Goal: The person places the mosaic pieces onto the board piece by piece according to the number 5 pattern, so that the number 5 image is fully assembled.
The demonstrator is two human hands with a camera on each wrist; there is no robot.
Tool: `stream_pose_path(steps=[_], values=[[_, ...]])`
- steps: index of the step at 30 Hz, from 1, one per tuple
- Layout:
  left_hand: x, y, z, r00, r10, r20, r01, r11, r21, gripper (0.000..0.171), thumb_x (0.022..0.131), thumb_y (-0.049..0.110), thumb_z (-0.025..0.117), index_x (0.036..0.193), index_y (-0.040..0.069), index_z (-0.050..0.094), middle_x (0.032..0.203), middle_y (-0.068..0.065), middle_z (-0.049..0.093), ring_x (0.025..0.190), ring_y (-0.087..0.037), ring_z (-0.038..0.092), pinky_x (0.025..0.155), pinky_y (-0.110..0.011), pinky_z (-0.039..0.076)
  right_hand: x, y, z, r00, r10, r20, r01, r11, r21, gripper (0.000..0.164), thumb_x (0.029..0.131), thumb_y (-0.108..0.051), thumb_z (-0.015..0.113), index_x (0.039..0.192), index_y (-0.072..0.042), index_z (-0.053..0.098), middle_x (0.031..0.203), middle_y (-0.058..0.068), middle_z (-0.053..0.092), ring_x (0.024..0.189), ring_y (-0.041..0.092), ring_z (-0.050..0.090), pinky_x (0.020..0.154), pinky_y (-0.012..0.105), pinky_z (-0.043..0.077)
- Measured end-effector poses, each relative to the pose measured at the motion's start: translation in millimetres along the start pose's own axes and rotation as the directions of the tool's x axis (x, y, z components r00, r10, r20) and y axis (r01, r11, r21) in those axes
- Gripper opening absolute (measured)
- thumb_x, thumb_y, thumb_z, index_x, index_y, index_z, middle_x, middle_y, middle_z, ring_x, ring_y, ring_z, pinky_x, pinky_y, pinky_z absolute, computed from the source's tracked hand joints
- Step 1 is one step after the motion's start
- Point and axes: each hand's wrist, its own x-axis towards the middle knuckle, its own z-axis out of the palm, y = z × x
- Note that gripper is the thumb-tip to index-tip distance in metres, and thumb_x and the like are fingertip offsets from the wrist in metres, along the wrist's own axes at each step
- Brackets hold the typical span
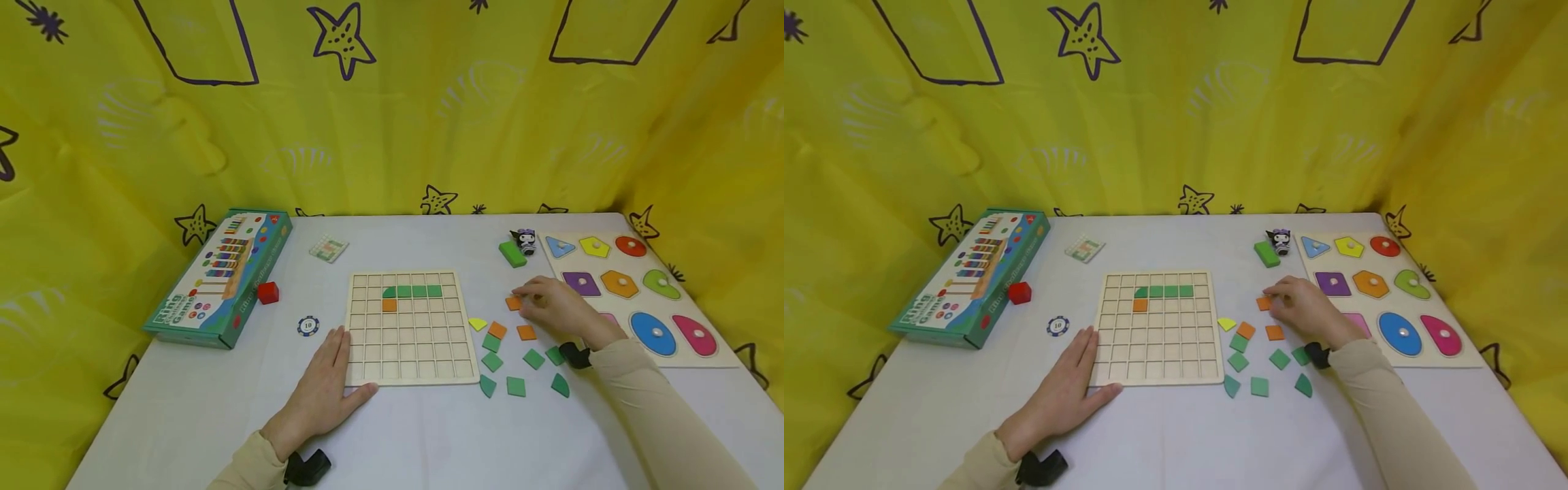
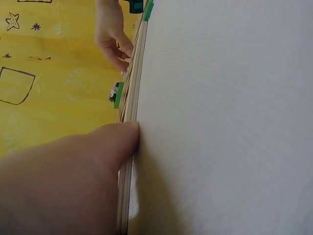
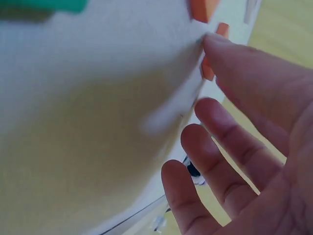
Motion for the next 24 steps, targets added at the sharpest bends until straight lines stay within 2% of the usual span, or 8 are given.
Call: stream_pose_path(steps=[3,7,10,14,16,19,24], values=[[0.1,-0.2,0.5,1.000,-0.002,-0.001,0.002,1.000,0.002,0.094,0.092,0.054,0.058,0.147,-0.014,0.025,0.154,-0.028,0.021,0.144,-0.040,0.015,0.114,-0.049,0.020,3.6,-1.4,2.5,1.000,-0.025,0.002,0.026,0.999,-0.048,0.027,0.088,-0.008,0.073,0.114,0.000,0.070,0.109,0.014,0.060,0.098,0.032,0.055,0.089,0.052,0.047],[0.2,-0.3,0.0,1.000,-0.002,0.000,0.002,1.000,0.004,0.094,0.092,0.053,0.059,0.147,-0.015,0.025,0.154,-0.029,0.021,0.144,-0.040,0.015,0.114,-0.049,0.020,8.0,-8.6,7.1,1.000,0.001,0.006,0.000,0.997,-0.082,0.022,0.091,-0.008,0.070,0.109,0.003,0.068,0.104,0.013,0.060,0.095,0.031,0.053,0.089,0.051,0.048],[0.3,-0.1,-0.6,1.000,-0.002,0.002,0.002,1.000,0.004,0.093,0.092,0.053,0.060,0.146,-0.015,0.025,0.154,-0.029,0.021,0.144,-0.040,0.015,0.114,-0.049,0.020,11.0,-19.9,10.3,0.999,0.039,-0.009,-0.040,0.998,-0.049,0.025,0.093,-0.012,0.068,0.111,0.005,0.065,0.103,0.013,0.060,0.094,0.030,0.053,0.088,0.050,0.048],[-0.2,0.2,-0.5,1.000,-0.005,0.003,0.005,1.000,0.010,0.093,0.092,0.053,0.059,0.147,-0.015,0.025,0.154,-0.029,0.021,0.144,-0.040,0.015,0.114,-0.048,0.019,17.4,-43.6,16.3,0.996,0.065,-0.057,-0.061,0.996,0.070,0.029,0.092,-0.015,0.070,0.113,0.004,0.063,0.102,0.012,0.062,0.093,0.028,0.054,0.085,0.046,0.048],[-0.6,0.5,-0.6,1.000,-0.008,0.004,0.008,1.000,0.012,0.093,0.092,0.053,0.059,0.147,-0.014,0.025,0.154,-0.029,0.021,0.144,-0.040,0.015,0.114,-0.048,0.019,22.1,-56.7,22.1,0.996,0.046,-0.082,-0.035,0.991,0.129,0.027,0.091,-0.015,0.071,0.111,0.002,0.064,0.101,0.010,0.063,0.093,0.027,0.055,0.083,0.043,0.049],[-1.0,1.0,-0.9,1.000,-0.012,0.005,0.012,1.000,0.013,0.094,0.092,0.053,0.059,0.147,-0.014,0.025,0.154,-0.028,0.021,0.144,-0.040,0.015,0.114,-0.048,0.019,30.3,-76.0,34.4,0.992,-0.031,-0.122,0.051,0.984,0.169,0.019,0.089,-0.015,0.074,0.102,-0.003,0.067,0.097,0.005,0.064,0.092,0.025,0.057,0.081,0.041,0.050],[-0.5,1.7,-1.3,1.000,-0.009,0.002,0.009,1.000,0.015,0.093,0.092,0.053,0.059,0.147,-0.014,0.026,0.154,-0.028,0.022,0.144,-0.040,0.016,0.114,-0.048,0.020,46.8,-109.4,54.9,0.977,-0.167,-0.132,0.185,0.972,0.144,0.013,0.087,-0.017,0.076,0.094,-0.009,0.071,0.092,-0.002,0.064,0.088,0.021,0.057,0.080,0.039,0.049]])
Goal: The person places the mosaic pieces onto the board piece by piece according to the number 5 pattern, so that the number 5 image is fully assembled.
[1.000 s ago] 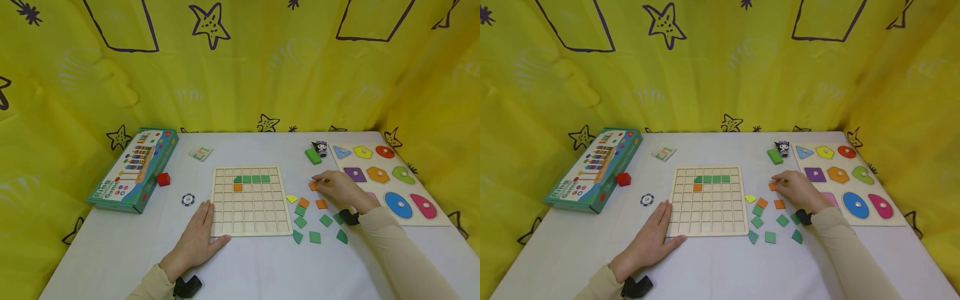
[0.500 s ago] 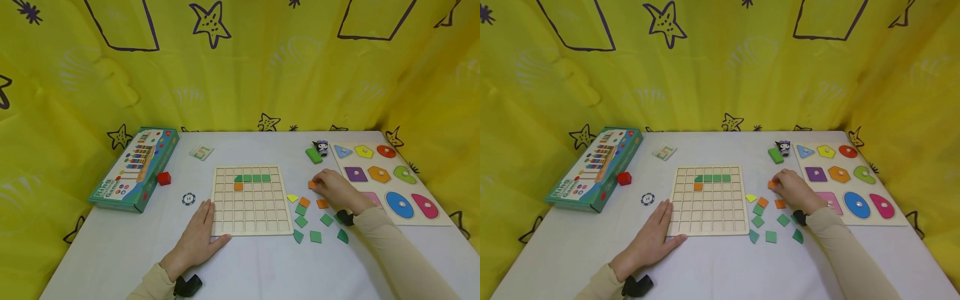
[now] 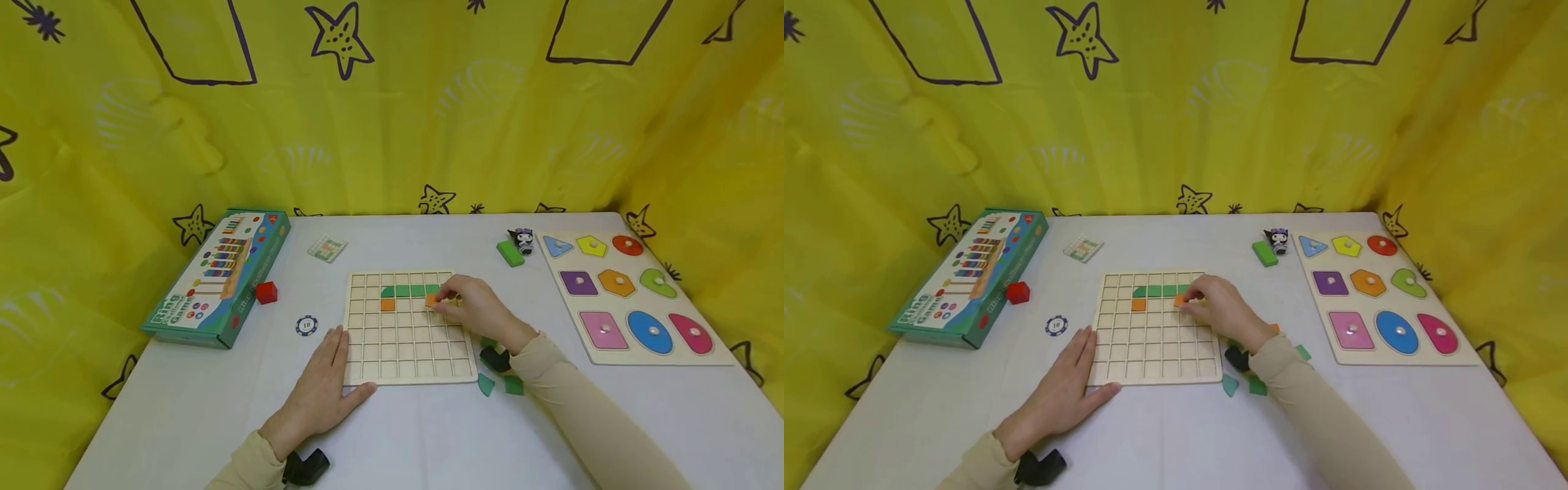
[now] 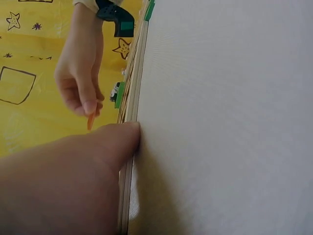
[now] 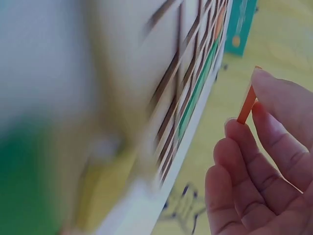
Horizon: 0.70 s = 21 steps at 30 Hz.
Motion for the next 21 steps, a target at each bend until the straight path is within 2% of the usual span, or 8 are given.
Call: stream_pose_path(steps=[5,9,15,21], values=[[0.0,0.5,-1.2,1.000,-0.004,0.006,0.004,1.000,0.006,0.094,0.092,0.055,0.058,0.148,-0.013,0.025,0.155,-0.028,0.021,0.144,-0.039,0.016,0.114,-0.048,0.020,19.7,-25.0,21.1,0.995,-0.034,0.093,0.037,0.999,-0.032,0.013,0.088,-0.021,0.076,0.094,-0.010,0.071,0.091,-0.004,0.063,0.087,0.019,0.058,0.080,0.035,0.049],[-0.2,1.1,-1.4,1.000,-0.005,0.015,0.006,1.000,-0.004,0.094,0.092,0.055,0.058,0.148,-0.013,0.025,0.155,-0.028,0.021,0.144,-0.039,0.016,0.114,-0.048,0.019,30.6,-37.0,32.8,0.987,-0.069,0.144,0.079,0.995,-0.067,0.013,0.087,-0.021,0.076,0.091,-0.010,0.072,0.087,-0.005,0.063,0.084,0.016,0.059,0.077,0.031,0.049],[0.0,-0.1,-0.7,1.000,-0.001,0.015,0.001,1.000,0.004,0.094,0.093,0.055,0.057,0.148,-0.013,0.025,0.155,-0.027,0.021,0.144,-0.039,0.016,0.114,-0.048,0.019,36.7,-42.3,44.5,0.974,-0.126,0.189,0.151,0.980,-0.127,0.010,0.087,-0.020,0.077,0.086,-0.011,0.073,0.081,-0.008,0.063,0.078,0.010,0.057,0.072,0.028,0.049],[0.5,-0.7,-0.2,1.000,-0.003,0.018,0.003,1.000,0.004,0.094,0.093,0.056,0.056,0.148,-0.013,0.025,0.155,-0.027,0.021,0.144,-0.039,0.015,0.114,-0.048,0.019,39.3,-44.2,50.3,0.968,-0.159,0.193,0.195,0.964,-0.183,0.011,0.085,-0.020,0.078,0.083,-0.012,0.072,0.079,-0.007,0.062,0.076,0.011,0.056,0.071,0.027,0.048]])
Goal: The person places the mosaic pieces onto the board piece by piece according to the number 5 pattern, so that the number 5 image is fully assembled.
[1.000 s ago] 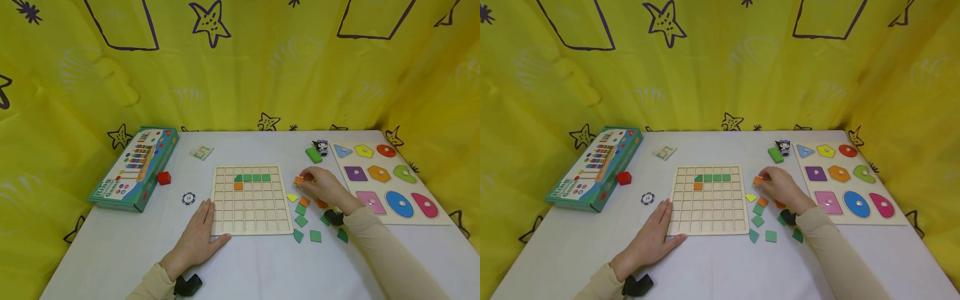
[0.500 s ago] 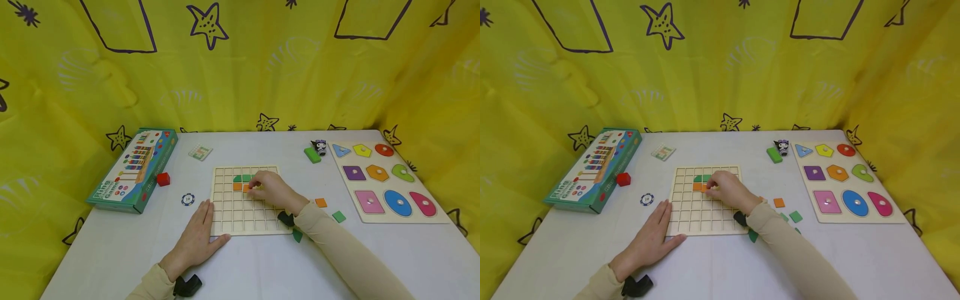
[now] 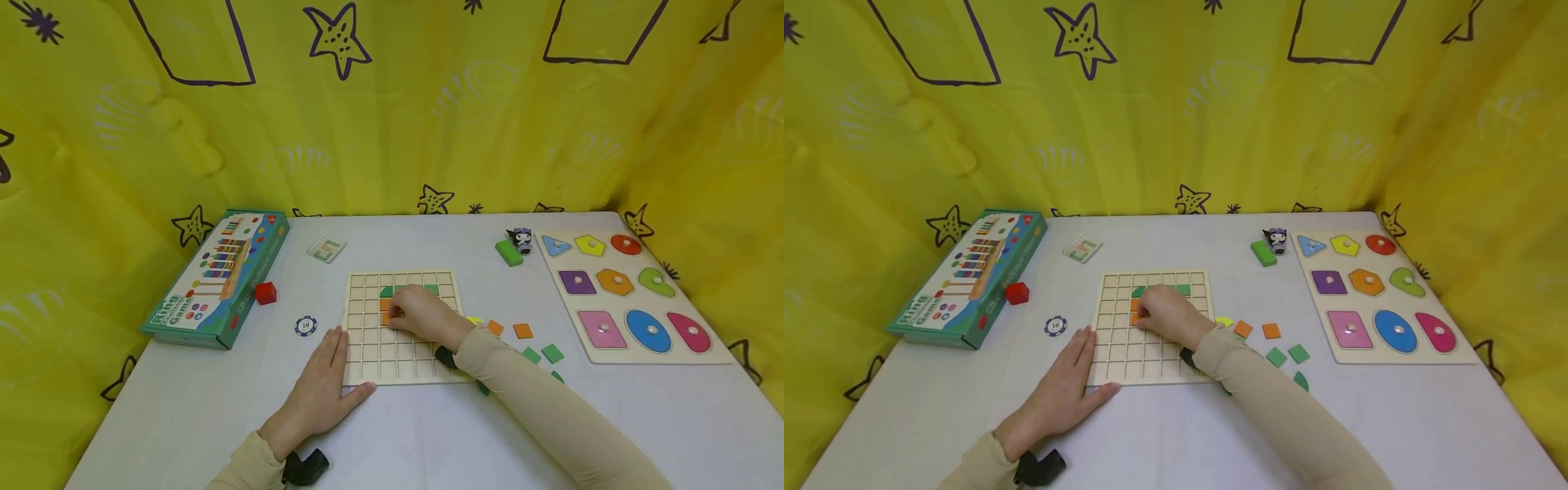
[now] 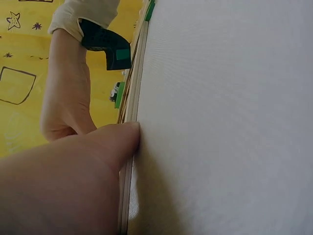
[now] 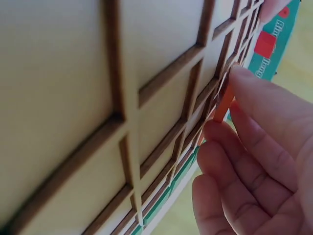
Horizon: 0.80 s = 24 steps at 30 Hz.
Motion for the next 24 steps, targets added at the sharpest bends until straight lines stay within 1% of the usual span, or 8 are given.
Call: stream_pose_path(steps=[3,6,8,10,12,17,21,24], values=[[0.0,0.3,0.0,1.000,0.003,-0.004,-0.003,1.000,0.000,0.094,0.093,0.056,0.056,0.148,-0.013,0.025,0.155,-0.027,0.021,0.144,-0.039,0.015,0.114,-0.048,0.019,0.3,-1.3,-0.6,1.000,-0.030,0.001,0.030,0.998,-0.048,0.010,0.085,-0.020,0.078,0.081,-0.012,0.073,0.079,-0.006,0.061,0.077,0.013,0.056,0.071,0.028,0.048],[0.0,0.2,0.4,1.000,0.005,-0.006,-0.005,1.000,0.003,0.094,0.093,0.056,0.056,0.148,-0.013,0.025,0.155,-0.027,0.021,0.144,-0.039,0.015,0.114,-0.048,0.019,-2.4,-1.2,-2.8,0.997,-0.078,-0.001,0.077,0.993,-0.086,0.007,0.087,-0.017,0.076,0.083,-0.011,0.075,0.084,-0.003,0.063,0.082,0.015,0.056,0.075,0.029,0.048],[-0.3,0.3,0.6,1.000,0.006,-0.008,-0.006,1.000,0.003,0.094,0.093,0.056,0.057,0.148,-0.013,0.024,0.155,-0.027,0.021,0.144,-0.039,0.015,0.114,-0.048,0.019,-6.9,0.0,-5.7,0.995,-0.103,-0.002,0.102,0.991,-0.089,0.005,0.088,-0.014,0.074,0.087,-0.010,0.077,0.090,0.000,0.063,0.087,0.018,0.056,0.078,0.031,0.048],[-0.4,0.4,0.8,1.000,0.008,-0.011,-0.008,1.000,0.000,0.094,0.093,0.056,0.057,0.148,-0.014,0.024,0.155,-0.028,0.021,0.144,-0.039,0.015,0.114,-0.048,0.019,-13.8,2.0,-11.1,0.995,-0.096,-0.010,0.096,0.994,-0.058,0.007,0.090,-0.011,0.072,0.092,-0.008,0.078,0.096,0.003,0.063,0.091,0.021,0.056,0.081,0.033,0.048],[-0.3,0.2,1.0,1.000,0.010,-0.015,-0.010,1.000,-0.001,0.094,0.093,0.055,0.057,0.147,-0.014,0.025,0.155,-0.028,0.021,0.144,-0.039,0.016,0.114,-0.048,0.019,-22.8,6.7,-18.2,0.998,-0.067,-0.022,0.067,0.997,-0.025,0.010,0.090,-0.008,0.070,0.097,-0.007,0.077,0.100,0.004,0.062,0.095,0.023,0.055,0.083,0.036,0.048],[0.1,-0.4,1.2,1.000,0.015,-0.021,-0.015,1.000,-0.002,0.093,0.093,0.055,0.057,0.147,-0.014,0.025,0.154,-0.028,0.022,0.144,-0.040,0.015,0.114,-0.048,0.019,-49.8,30.1,-38.6,0.997,0.065,-0.047,-0.063,0.997,0.050,0.014,0.092,-0.005,0.067,0.103,-0.003,0.075,0.099,0.003,0.065,0.097,0.024,0.058,0.085,0.041,0.048],[-0.7,-0.3,0.8,1.000,0.016,-0.022,-0.016,1.000,-0.008,0.093,0.093,0.054,0.058,0.147,-0.015,0.025,0.154,-0.029,0.022,0.143,-0.041,0.016,0.114,-0.048,0.019,-74.3,52.9,-51.8,0.979,0.203,-0.022,-0.200,0.974,0.104,0.016,0.092,-0.005,0.067,0.105,-0.001,0.074,0.097,0.003,0.067,0.093,0.024,0.058,0.082,0.043,0.049],[-1.2,0.1,0.3,1.000,0.017,-0.025,-0.018,1.000,-0.010,0.093,0.092,0.053,0.059,0.146,-0.015,0.025,0.154,-0.029,0.022,0.143,-0.041,0.016,0.114,-0.049,0.019,-91.1,66.5,-57.2,0.960,0.279,0.006,-0.278,0.955,0.103,0.017,0.091,-0.007,0.068,0.106,-0.001,0.074,0.097,0.003,0.068,0.092,0.023,0.057,0.083,0.044,0.049]])
